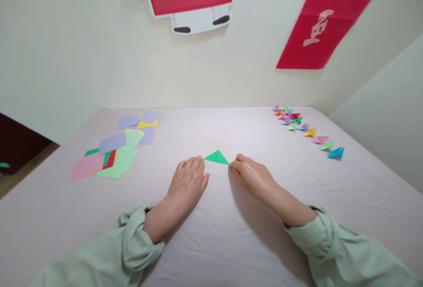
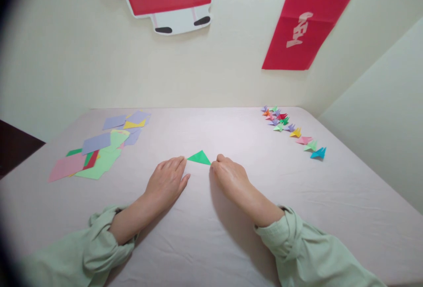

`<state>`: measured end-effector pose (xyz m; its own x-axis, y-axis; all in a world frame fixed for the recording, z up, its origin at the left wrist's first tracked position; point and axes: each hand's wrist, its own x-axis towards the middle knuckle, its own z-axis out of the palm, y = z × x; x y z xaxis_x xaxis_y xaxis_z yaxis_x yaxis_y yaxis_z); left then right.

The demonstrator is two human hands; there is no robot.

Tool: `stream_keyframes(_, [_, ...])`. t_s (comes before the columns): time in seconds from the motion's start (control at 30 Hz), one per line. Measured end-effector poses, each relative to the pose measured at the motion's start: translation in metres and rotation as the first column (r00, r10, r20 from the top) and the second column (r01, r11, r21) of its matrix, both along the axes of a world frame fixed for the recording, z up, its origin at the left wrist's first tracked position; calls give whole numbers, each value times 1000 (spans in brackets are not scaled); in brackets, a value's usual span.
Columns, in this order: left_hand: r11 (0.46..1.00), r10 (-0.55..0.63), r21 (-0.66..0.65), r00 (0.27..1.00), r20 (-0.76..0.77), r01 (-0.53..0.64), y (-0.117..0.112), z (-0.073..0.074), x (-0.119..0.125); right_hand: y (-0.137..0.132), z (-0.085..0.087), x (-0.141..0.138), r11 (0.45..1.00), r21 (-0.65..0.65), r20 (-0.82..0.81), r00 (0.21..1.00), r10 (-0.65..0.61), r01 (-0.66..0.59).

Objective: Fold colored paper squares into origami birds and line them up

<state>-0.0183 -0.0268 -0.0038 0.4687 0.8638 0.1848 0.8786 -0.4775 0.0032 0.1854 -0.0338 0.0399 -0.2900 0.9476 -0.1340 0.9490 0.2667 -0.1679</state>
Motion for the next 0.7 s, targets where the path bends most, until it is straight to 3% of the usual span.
stream_keyframes(0.17, [999,40,0,993,112,-40,4,-3,-3,1,-12,0,995,76,-4,998,-66,66])
stream_keyframes(0.27, [997,74,-22,966,248,-70,11,-6,-3,5,-23,1,972,158,-149,977,-150,173])
stream_keyframes(0.53, [990,-1,-124,865,502,73,33,-10,6,12,-35,-4,982,156,-365,930,-46,110])
stream_keyframes(0.7, [981,-24,-132,766,643,141,35,-9,9,9,-40,-7,987,151,-517,856,30,57])
